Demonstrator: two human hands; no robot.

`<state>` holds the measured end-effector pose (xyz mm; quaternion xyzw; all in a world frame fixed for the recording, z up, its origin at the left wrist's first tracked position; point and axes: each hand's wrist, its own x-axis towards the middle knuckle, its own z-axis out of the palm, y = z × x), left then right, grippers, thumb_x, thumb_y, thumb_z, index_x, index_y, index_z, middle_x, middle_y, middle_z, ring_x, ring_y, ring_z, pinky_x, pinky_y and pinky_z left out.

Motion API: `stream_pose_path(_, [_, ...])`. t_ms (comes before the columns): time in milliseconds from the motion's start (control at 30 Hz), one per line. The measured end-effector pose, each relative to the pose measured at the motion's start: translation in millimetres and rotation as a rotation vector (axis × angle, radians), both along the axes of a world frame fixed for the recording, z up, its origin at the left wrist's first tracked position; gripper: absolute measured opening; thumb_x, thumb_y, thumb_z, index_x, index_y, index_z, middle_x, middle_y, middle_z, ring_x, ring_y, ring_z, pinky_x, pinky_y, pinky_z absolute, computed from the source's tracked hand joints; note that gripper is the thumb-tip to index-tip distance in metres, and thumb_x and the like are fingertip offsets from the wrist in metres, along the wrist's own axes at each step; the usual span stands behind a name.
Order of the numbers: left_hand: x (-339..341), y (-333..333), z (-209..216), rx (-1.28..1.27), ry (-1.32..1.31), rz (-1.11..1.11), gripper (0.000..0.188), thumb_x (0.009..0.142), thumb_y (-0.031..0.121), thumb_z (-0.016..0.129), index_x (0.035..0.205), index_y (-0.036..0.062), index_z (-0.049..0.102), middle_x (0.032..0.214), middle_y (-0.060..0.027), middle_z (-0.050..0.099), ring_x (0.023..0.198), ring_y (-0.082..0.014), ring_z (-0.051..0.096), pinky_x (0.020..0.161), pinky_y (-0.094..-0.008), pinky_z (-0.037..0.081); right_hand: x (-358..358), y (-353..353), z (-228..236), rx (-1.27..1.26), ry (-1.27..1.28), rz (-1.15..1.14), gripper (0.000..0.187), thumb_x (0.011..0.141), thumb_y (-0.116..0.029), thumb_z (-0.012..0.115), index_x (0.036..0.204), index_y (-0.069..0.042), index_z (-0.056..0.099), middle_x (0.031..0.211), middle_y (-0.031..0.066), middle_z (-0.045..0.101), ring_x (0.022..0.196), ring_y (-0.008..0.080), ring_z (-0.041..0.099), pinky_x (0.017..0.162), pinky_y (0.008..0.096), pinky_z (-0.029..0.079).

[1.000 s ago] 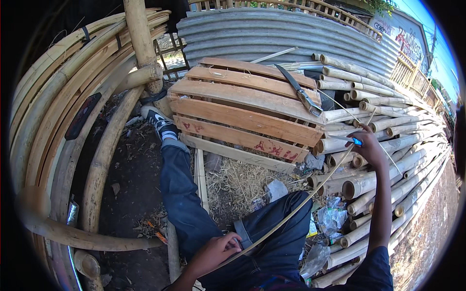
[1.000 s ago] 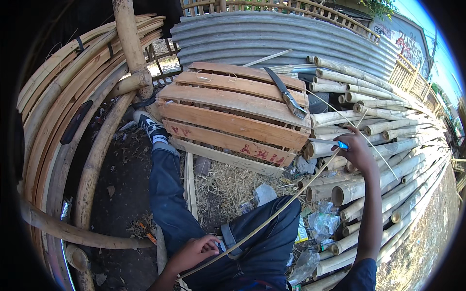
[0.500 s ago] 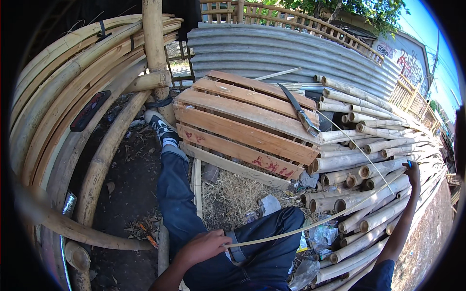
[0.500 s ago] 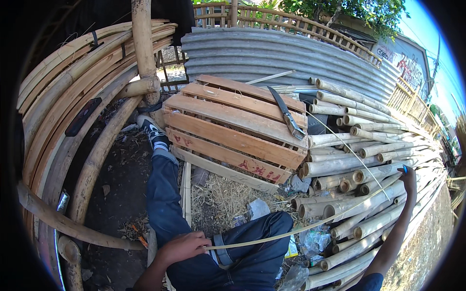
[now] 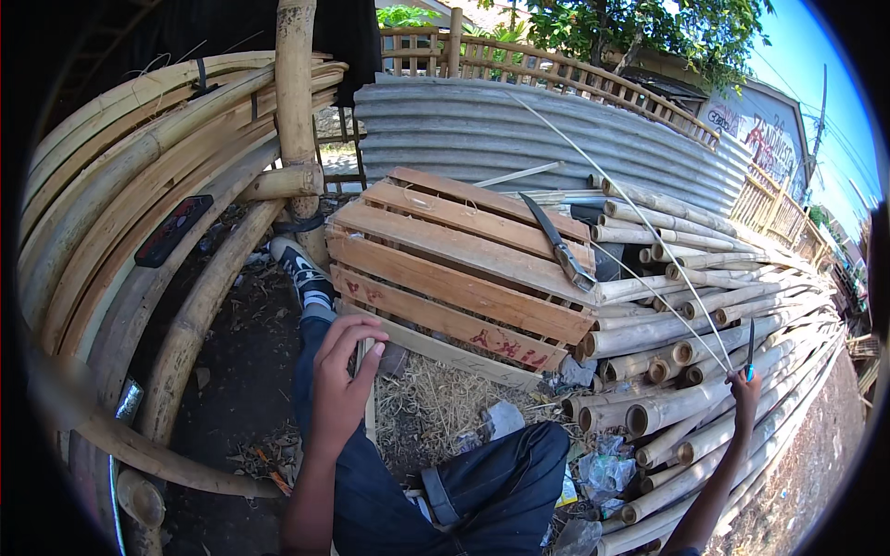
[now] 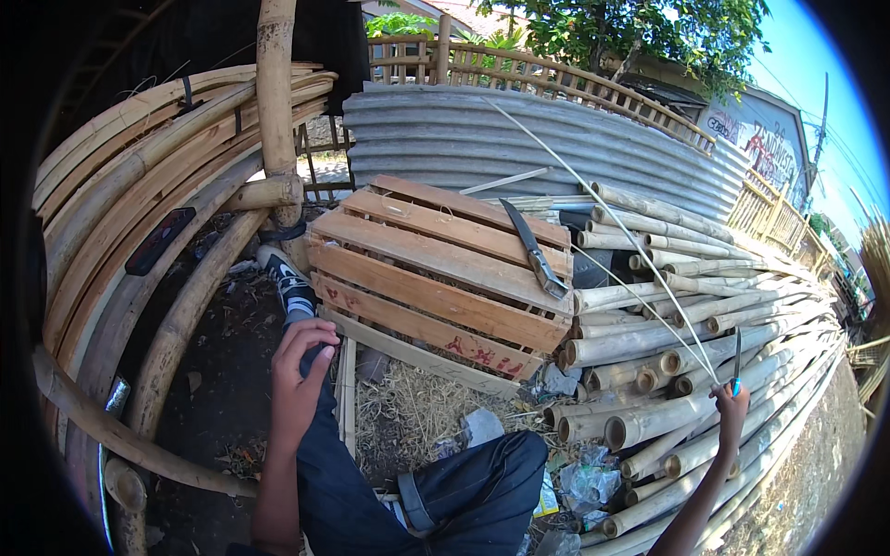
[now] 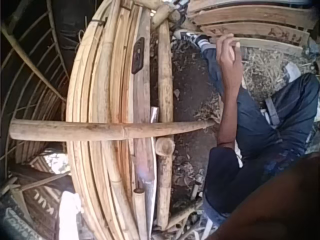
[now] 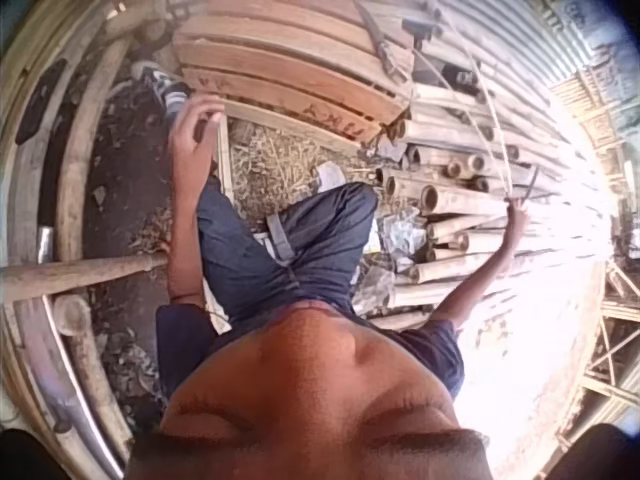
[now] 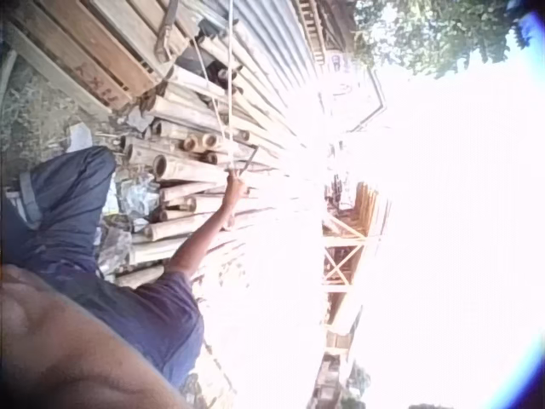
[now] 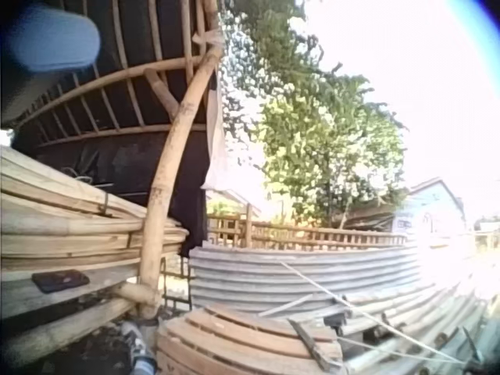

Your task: Shaving and whittling a thin bamboo stick using a small handheld knife.

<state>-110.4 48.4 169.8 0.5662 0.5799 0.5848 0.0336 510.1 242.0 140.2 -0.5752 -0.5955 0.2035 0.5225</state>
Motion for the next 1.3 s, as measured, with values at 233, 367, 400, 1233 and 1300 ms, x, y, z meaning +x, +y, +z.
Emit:
stream_pose_path(233, [75,-10,-127,-0.589,-0.652,-0.682,0.022,0.093,0.013,0.051,0.109,-0.001,0.055,0.109,-0.009,0.057,0.098,-0.0159,0.058,0.087,-0.0284,0.043,-275,-67,-50,-0.289,0.86,0.371,0.032,0.076,0.002,0.061,0.067,-0.012,0.034,0.082,0.0162,0.062,0.047,0.0095,0.045,0.042,0.0213,0.034])
stream_pose_path(367, [115,-36,-162,-0.779,-0.99,-0.93,0.034,0.097,0.023,0.044,0.121,-0.0004,0.045,0.115,-0.0142,0.055,0.103,-0.0211,0.058,0.088,-0.0316,0.044,-395,-118,-75,-0.505,1.081,0.719,0.031,0.084,0.002,0.058,0.069,-0.012,0.035,0.09,0.02,0.061,0.052,0.0174,0.054,0.047,0.0267,0.042])
stream_pose_path(400, [120,-45,-163,-0.727,-1.148,-0.975,0.034,0.097,0.028,0.043,0.12,0.0023,0.046,0.11,-0.0128,0.056,0.096,-0.019,0.059,0.085,-0.0322,0.047,-410,-125,-76,-0.549,1.091,0.748,0.03,0.085,0.002,0.057,0.069,-0.012,0.035,0.091,0.0202,0.061,0.054,0.018,0.056,0.048,0.0272,0.043])
stream_pose_path(1233, [83,-103,-180,-0.554,-1.787,-0.954,0.023,0.095,0.02,0.048,0.107,0.0005,0.053,0.079,-0.0062,0.055,0.061,-0.0095,0.051,0.055,-0.0224,0.042,-466,-106,-81,-0.693,0.978,0.933,0.027,0.089,0.0,0.05,0.072,-0.012,0.034,0.105,0.027,0.06,0.087,0.0329,0.066,0.065,0.0352,0.055])
stream_pose_path(1300, [85,-103,-182,-0.576,-1.818,-0.955,0.022,0.095,0.02,0.048,0.106,0.0009,0.053,0.08,-0.0065,0.055,0.06,-0.0091,0.05,0.054,-0.0218,0.041,-463,-104,-82,-0.686,0.94,0.949,0.027,0.089,-0.003,0.053,0.072,-0.011,0.034,0.106,0.0276,0.06,0.088,0.0339,0.066,0.067,0.0364,0.056])
